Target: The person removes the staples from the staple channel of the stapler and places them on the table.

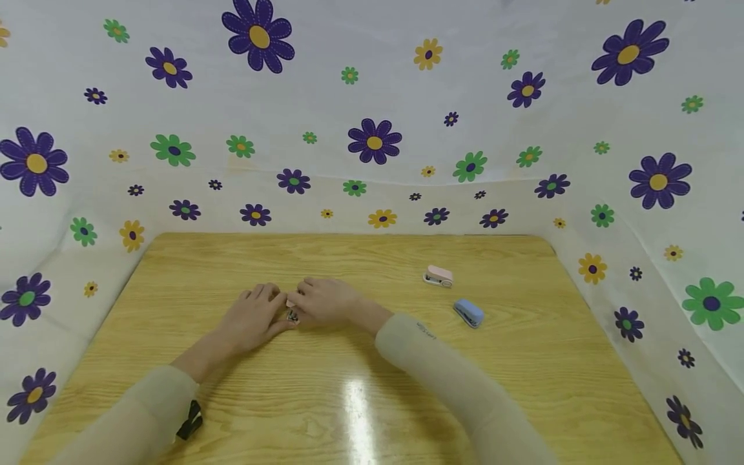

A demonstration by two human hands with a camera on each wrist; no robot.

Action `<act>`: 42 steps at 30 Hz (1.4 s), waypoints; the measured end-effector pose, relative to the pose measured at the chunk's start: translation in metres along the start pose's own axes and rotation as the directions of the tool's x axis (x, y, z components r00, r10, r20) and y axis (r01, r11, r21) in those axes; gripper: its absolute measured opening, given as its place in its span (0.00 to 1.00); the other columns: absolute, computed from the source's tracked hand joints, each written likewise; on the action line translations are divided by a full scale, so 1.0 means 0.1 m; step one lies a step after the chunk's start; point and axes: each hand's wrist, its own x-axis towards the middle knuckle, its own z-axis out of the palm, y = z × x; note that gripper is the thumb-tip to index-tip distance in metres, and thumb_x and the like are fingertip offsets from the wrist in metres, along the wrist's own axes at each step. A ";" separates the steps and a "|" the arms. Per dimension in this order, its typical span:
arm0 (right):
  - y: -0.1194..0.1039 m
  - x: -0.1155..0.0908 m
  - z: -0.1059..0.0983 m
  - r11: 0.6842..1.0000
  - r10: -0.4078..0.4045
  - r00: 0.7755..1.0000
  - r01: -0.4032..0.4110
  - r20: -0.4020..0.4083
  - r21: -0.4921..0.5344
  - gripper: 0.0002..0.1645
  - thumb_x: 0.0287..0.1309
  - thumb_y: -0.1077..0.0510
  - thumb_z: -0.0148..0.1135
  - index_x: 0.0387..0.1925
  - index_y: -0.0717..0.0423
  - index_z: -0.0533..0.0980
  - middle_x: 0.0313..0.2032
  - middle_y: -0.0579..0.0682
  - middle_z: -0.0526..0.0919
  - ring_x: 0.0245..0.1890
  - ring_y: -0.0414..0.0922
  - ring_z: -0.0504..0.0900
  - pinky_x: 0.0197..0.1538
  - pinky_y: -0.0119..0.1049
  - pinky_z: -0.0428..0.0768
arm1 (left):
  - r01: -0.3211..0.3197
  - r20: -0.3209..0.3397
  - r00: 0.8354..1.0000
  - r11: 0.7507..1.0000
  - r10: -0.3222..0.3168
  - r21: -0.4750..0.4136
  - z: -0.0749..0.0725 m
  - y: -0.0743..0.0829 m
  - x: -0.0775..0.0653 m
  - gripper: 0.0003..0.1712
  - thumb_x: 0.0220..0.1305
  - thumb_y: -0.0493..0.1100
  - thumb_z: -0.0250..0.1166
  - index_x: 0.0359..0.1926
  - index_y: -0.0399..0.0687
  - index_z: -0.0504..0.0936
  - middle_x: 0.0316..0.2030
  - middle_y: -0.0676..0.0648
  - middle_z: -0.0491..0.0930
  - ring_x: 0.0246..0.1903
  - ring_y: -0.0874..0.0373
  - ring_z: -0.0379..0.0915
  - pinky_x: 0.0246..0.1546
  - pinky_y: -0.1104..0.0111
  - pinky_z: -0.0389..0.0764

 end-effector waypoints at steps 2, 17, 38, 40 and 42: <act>0.02 0.00 -0.01 0.999 0.023 1.000 -0.023 0.004 0.036 0.18 0.83 0.41 0.45 0.55 0.46 0.74 0.49 0.43 0.86 0.47 0.39 0.84 0.49 0.28 0.84 | -0.004 0.006 1.000 1.000 0.004 0.002 0.00 0.00 0.00 0.30 0.72 0.65 0.65 0.60 0.47 0.80 0.54 0.39 0.78 0.55 0.42 0.75 0.54 0.44 0.78; 0.20 -0.03 -0.06 0.998 0.064 0.996 -0.062 -0.063 0.028 0.19 0.82 0.41 0.47 0.54 0.46 0.78 0.51 0.43 0.84 0.50 0.40 0.83 0.52 0.29 0.83 | 0.000 0.031 1.000 1.000 0.001 -0.020 -0.04 0.04 0.03 0.30 0.71 0.64 0.66 0.61 0.48 0.80 0.55 0.39 0.78 0.54 0.42 0.76 0.50 0.45 0.79; 0.43 -0.04 0.05 0.958 0.286 0.954 -0.285 -0.091 0.030 0.18 0.84 0.44 0.44 0.54 0.44 0.80 0.44 0.43 0.83 0.42 0.40 0.83 0.40 0.30 0.83 | -0.003 0.010 1.000 1.000 0.003 -0.023 -0.05 0.01 0.02 0.24 0.71 0.64 0.67 0.54 0.52 0.80 0.52 0.40 0.79 0.52 0.43 0.77 0.47 0.47 0.79; 0.43 -0.04 0.06 0.954 0.299 0.951 -0.297 -0.074 0.048 0.19 0.84 0.44 0.44 0.56 0.43 0.80 0.44 0.43 0.83 0.42 0.40 0.83 0.41 0.30 0.83 | 0.001 0.012 1.000 1.000 -0.001 -0.024 -0.05 0.01 0.02 0.24 0.71 0.63 0.67 0.54 0.52 0.80 0.53 0.40 0.79 0.52 0.43 0.77 0.47 0.47 0.80; 0.44 -0.03 0.07 0.948 0.316 0.947 -0.313 -0.053 0.060 0.21 0.84 0.43 0.43 0.59 0.42 0.80 0.45 0.42 0.83 0.44 0.40 0.83 0.42 0.31 0.84 | 0.005 0.016 1.000 1.000 -0.004 -0.027 -0.06 0.01 0.02 0.25 0.71 0.63 0.67 0.55 0.52 0.80 0.53 0.39 0.78 0.52 0.43 0.77 0.47 0.46 0.80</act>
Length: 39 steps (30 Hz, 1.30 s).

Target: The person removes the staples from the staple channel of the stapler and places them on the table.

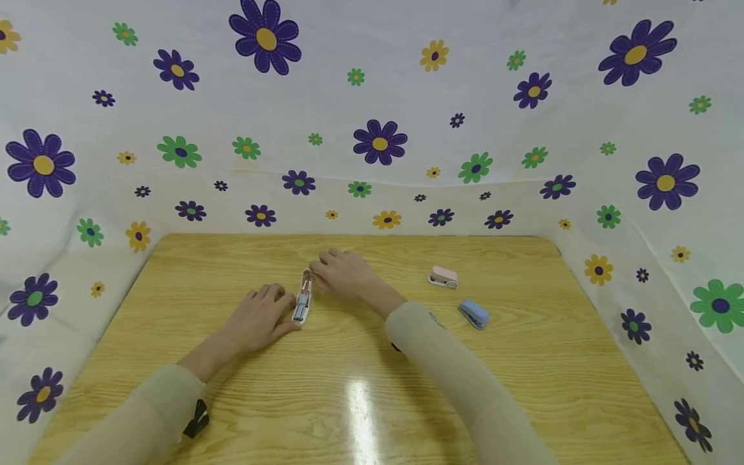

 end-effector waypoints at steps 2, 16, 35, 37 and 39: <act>0.00 0.00 0.01 1.000 0.016 1.000 -0.017 0.014 0.018 0.22 0.84 0.42 0.43 0.61 0.41 0.80 0.46 0.42 0.84 0.45 0.40 0.83 0.43 0.31 0.84 | 0.004 0.005 1.000 1.000 -0.004 -0.005 0.00 0.00 0.00 0.25 0.71 0.63 0.67 0.55 0.52 0.80 0.53 0.39 0.78 0.53 0.42 0.77 0.48 0.46 0.80; -0.12 -0.11 -0.18 0.989 0.068 0.998 -0.067 0.000 0.129 0.22 0.79 0.38 0.52 0.62 0.40 0.81 0.47 0.43 0.87 0.43 0.40 0.85 0.38 0.30 0.84 | -0.018 -0.025 1.000 1.000 0.018 0.023 0.00 0.00 -0.01 0.26 0.70 0.63 0.67 0.55 0.50 0.80 0.52 0.39 0.79 0.51 0.42 0.77 0.46 0.46 0.81; -0.33 -0.14 -0.15 0.429 0.244 0.943 -0.312 0.224 0.848 0.13 0.75 0.48 0.63 0.50 0.50 0.86 0.40 0.44 0.88 0.35 0.35 0.80 0.35 0.27 0.78 | -0.013 0.000 1.000 1.000 0.013 0.024 0.00 0.02 -0.01 0.25 0.72 0.63 0.66 0.55 0.50 0.79 0.53 0.40 0.78 0.53 0.42 0.76 0.48 0.45 0.80; -0.34 -0.14 -0.13 0.382 0.242 0.939 -0.323 0.243 0.866 0.12 0.74 0.50 0.64 0.48 0.52 0.86 0.40 0.47 0.88 0.33 0.35 0.78 0.34 0.27 0.76 | -0.014 -0.003 1.000 1.000 0.014 0.023 0.01 0.01 -0.01 0.25 0.72 0.63 0.65 0.55 0.50 0.79 0.53 0.40 0.78 0.53 0.42 0.76 0.48 0.46 0.80; -0.35 -0.13 -0.12 0.348 0.238 0.932 -0.344 0.273 0.872 0.11 0.73 0.51 0.66 0.46 0.54 0.86 0.39 0.50 0.88 0.30 0.35 0.75 0.32 0.26 0.73 | -0.012 -0.003 1.000 1.000 0.012 0.020 0.02 0.00 -0.01 0.26 0.72 0.63 0.65 0.56 0.50 0.79 0.53 0.40 0.78 0.53 0.43 0.76 0.48 0.46 0.80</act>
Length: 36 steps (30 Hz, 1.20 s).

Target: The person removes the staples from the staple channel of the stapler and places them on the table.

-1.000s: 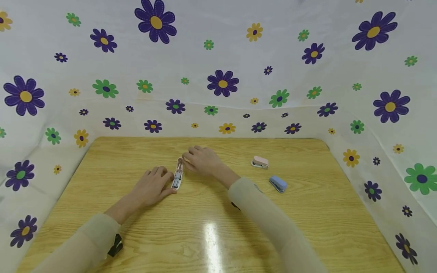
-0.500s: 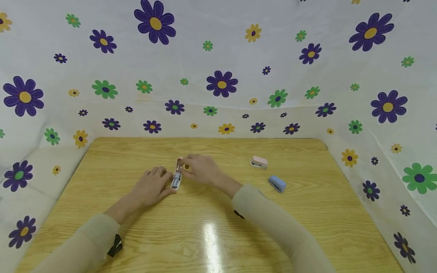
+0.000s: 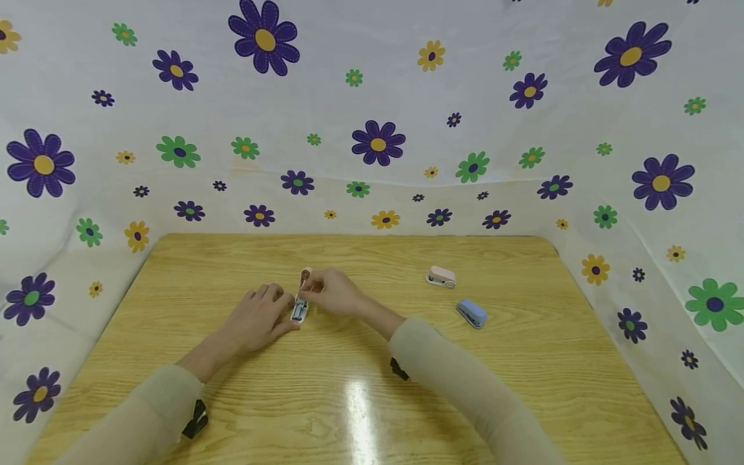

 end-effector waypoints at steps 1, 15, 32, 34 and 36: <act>0.00 0.01 0.01 1.000 0.014 1.000 -0.014 0.012 0.016 0.11 0.73 0.52 0.66 0.45 0.54 0.87 0.38 0.52 0.88 0.28 0.35 0.74 0.30 0.26 0.72 | 0.000 -0.001 1.000 1.000 0.000 -0.001 0.00 0.00 0.00 0.26 0.72 0.63 0.65 0.56 0.50 0.79 0.53 0.40 0.78 0.52 0.43 0.76 0.48 0.46 0.80; -0.03 0.06 0.09 0.994 0.097 0.986 -0.101 0.134 0.028 0.12 0.73 0.56 0.66 0.48 0.60 0.87 0.37 0.57 0.91 0.29 0.51 0.89 0.26 0.26 0.78 | 0.000 -0.006 1.000 1.000 0.000 0.004 0.00 0.00 0.00 0.26 0.72 0.64 0.65 0.56 0.50 0.79 0.53 0.39 0.78 0.53 0.42 0.76 0.49 0.45 0.80; -0.02 0.09 0.11 0.979 0.170 0.976 -0.182 0.133 0.086 0.07 0.68 0.57 0.70 0.37 0.58 0.86 0.34 0.55 0.91 0.31 0.49 0.89 0.31 0.32 0.83 | -0.012 -0.015 1.000 1.000 0.012 0.028 0.00 0.00 -0.01 0.26 0.71 0.64 0.66 0.56 0.51 0.79 0.52 0.40 0.78 0.52 0.42 0.76 0.48 0.46 0.81; -0.01 0.09 0.11 0.976 0.175 0.975 -0.189 0.136 0.107 0.07 0.68 0.57 0.71 0.35 0.57 0.86 0.34 0.56 0.90 0.29 0.47 0.88 0.31 0.33 0.84 | -0.010 -0.013 1.000 1.000 0.010 0.026 0.00 0.00 -0.01 0.26 0.71 0.64 0.66 0.56 0.51 0.79 0.52 0.40 0.78 0.52 0.43 0.76 0.47 0.46 0.80; -0.01 0.09 0.11 0.975 0.172 0.975 -0.189 0.142 0.118 0.07 0.68 0.58 0.71 0.35 0.58 0.85 0.34 0.57 0.90 0.28 0.46 0.86 0.31 0.33 0.84 | -0.008 -0.013 1.000 1.000 0.008 0.023 0.00 0.00 -0.01 0.26 0.72 0.64 0.66 0.57 0.51 0.79 0.52 0.40 0.78 0.52 0.43 0.76 0.47 0.47 0.80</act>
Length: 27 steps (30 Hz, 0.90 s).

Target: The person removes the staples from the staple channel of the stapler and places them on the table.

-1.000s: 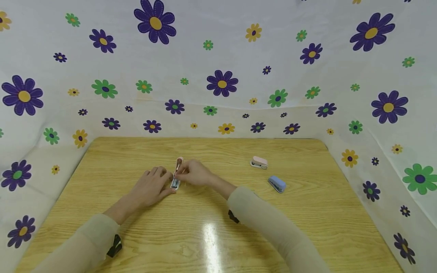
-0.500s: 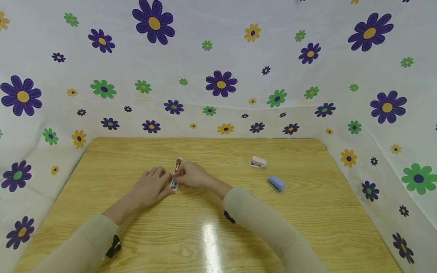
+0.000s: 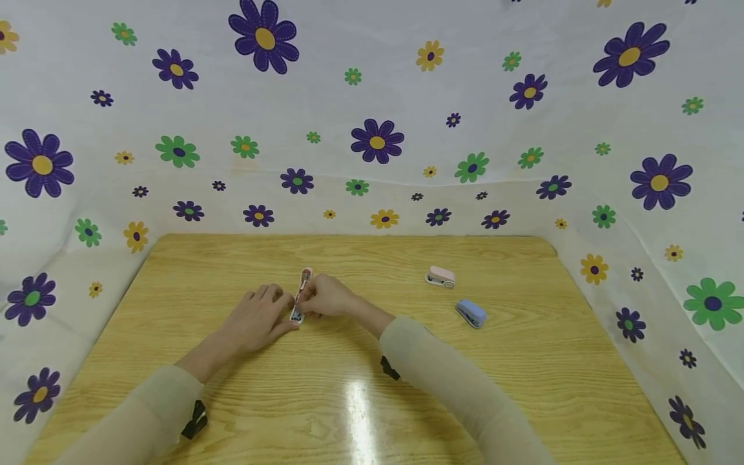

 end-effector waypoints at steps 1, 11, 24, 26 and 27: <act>0.00 0.00 -0.01 1.000 -0.003 1.000 0.003 0.005 0.004 0.07 0.68 0.58 0.70 0.36 0.59 0.85 0.34 0.57 0.90 0.28 0.45 0.86 0.31 0.33 0.84 | 0.001 0.001 1.000 1.000 -0.001 -0.002 0.00 0.00 0.00 0.26 0.72 0.64 0.65 0.57 0.52 0.79 0.52 0.40 0.78 0.52 0.43 0.76 0.47 0.47 0.80; 0.01 -0.18 -0.17 0.996 0.003 1.000 -0.005 0.023 0.090 0.11 0.70 0.58 0.67 0.41 0.65 0.84 0.34 0.57 0.88 0.30 0.45 0.86 0.36 0.35 0.86 | 0.015 0.016 1.000 0.999 -0.014 -0.038 -0.01 0.03 0.03 0.26 0.73 0.64 0.65 0.58 0.52 0.79 0.54 0.40 0.78 0.54 0.43 0.75 0.50 0.46 0.80; 0.08 -0.53 0.12 0.986 0.086 0.982 -0.108 0.169 0.127 0.09 0.65 0.58 0.71 0.35 0.62 0.87 0.23 0.46 0.85 0.22 0.39 0.83 0.27 0.29 0.82 | 0.022 0.020 1.000 0.999 -0.022 -0.043 -0.03 0.02 0.00 0.25 0.72 0.63 0.66 0.57 0.52 0.79 0.54 0.40 0.78 0.54 0.43 0.75 0.51 0.46 0.80; 0.05 -0.57 0.18 0.982 0.105 0.976 -0.132 0.189 0.137 0.09 0.64 0.58 0.72 0.35 0.62 0.87 0.23 0.46 0.85 0.21 0.39 0.84 0.27 0.30 0.84 | 0.026 0.023 0.999 0.999 -0.025 -0.041 -0.03 0.02 0.00 0.26 0.72 0.63 0.66 0.58 0.52 0.79 0.54 0.40 0.78 0.54 0.43 0.75 0.52 0.45 0.80; 0.04 -0.59 0.21 0.979 0.114 0.973 -0.144 0.200 0.142 0.09 0.64 0.58 0.72 0.34 0.62 0.87 0.22 0.45 0.84 0.20 0.39 0.83 0.26 0.29 0.83 | 0.028 0.024 0.999 0.999 -0.027 -0.041 -0.03 0.02 0.00 0.26 0.72 0.63 0.65 0.58 0.52 0.79 0.54 0.40 0.78 0.54 0.43 0.75 0.52 0.45 0.80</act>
